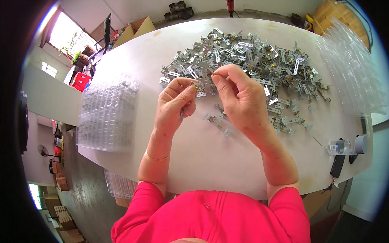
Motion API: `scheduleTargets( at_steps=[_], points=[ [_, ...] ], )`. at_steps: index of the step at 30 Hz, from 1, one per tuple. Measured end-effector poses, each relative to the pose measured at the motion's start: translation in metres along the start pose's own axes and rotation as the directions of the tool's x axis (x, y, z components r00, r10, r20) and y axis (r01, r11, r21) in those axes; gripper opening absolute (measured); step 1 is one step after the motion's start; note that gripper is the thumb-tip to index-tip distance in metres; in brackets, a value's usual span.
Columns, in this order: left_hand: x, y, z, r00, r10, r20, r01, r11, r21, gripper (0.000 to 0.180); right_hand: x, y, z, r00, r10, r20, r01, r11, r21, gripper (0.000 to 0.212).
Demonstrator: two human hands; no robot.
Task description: The person picks metal components from a pile on the table, fits the pieces together by hand, and places the assembled parts into the compartments of a plastic tray.
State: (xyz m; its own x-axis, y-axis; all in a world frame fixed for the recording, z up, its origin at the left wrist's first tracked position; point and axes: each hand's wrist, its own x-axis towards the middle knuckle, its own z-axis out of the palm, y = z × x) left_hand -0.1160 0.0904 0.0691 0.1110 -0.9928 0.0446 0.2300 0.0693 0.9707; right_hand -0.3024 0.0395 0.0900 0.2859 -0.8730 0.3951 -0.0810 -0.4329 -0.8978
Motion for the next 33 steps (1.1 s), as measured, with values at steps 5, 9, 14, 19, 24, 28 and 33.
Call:
scheduleTargets(
  at_steps=[5, 9, 14, 19, 24, 28, 33],
  points=[
    [0.004, -0.005, -0.008, 0.999, -0.017, -0.033, 0.009, 0.972, -0.233, 0.011, -0.003, -0.005, 0.005, 0.997, 0.054, 0.063, -0.048, 0.995, -0.085, 0.006],
    [0.003, -0.002, -0.006, 0.999, -0.007, -0.033, -0.001, 0.973, -0.232, 0.012, -0.004, 0.0, 0.007, 0.993, 0.069, 0.093, -0.056, 0.989, -0.135, 0.009],
    [0.003, -0.002, -0.007, 1.0, 0.023, -0.004, -0.024, 0.977, -0.213, 0.011, -0.002, 0.0, 0.007, 0.993, 0.077, 0.094, -0.062, 0.987, -0.148, 0.009],
    [0.003, -0.003, -0.005, 0.999, 0.049, 0.001, -0.048, 0.984, -0.17, 0.01, -0.003, -0.001, 0.006, 0.992, 0.071, 0.104, -0.054, 0.985, -0.163, 0.01],
    [0.0, -0.004, -0.007, 0.99, 0.139, 0.027, -0.137, 0.989, -0.047, 0.016, -0.003, -0.007, 0.004, 0.986, 0.115, 0.123, -0.088, 0.975, -0.203, 0.009],
    [-0.003, -0.002, 0.002, 0.988, 0.15, 0.039, -0.152, 0.987, 0.051, 0.014, -0.003, -0.004, 0.002, 0.982, 0.118, 0.145, -0.09, 0.978, -0.189, 0.009],
    [-0.003, -0.002, 0.001, 0.986, 0.165, 0.029, -0.167, 0.978, 0.127, 0.013, 0.002, -0.007, -0.004, 0.915, 0.267, 0.302, -0.277, 0.961, -0.012, 0.017]
  ],
)
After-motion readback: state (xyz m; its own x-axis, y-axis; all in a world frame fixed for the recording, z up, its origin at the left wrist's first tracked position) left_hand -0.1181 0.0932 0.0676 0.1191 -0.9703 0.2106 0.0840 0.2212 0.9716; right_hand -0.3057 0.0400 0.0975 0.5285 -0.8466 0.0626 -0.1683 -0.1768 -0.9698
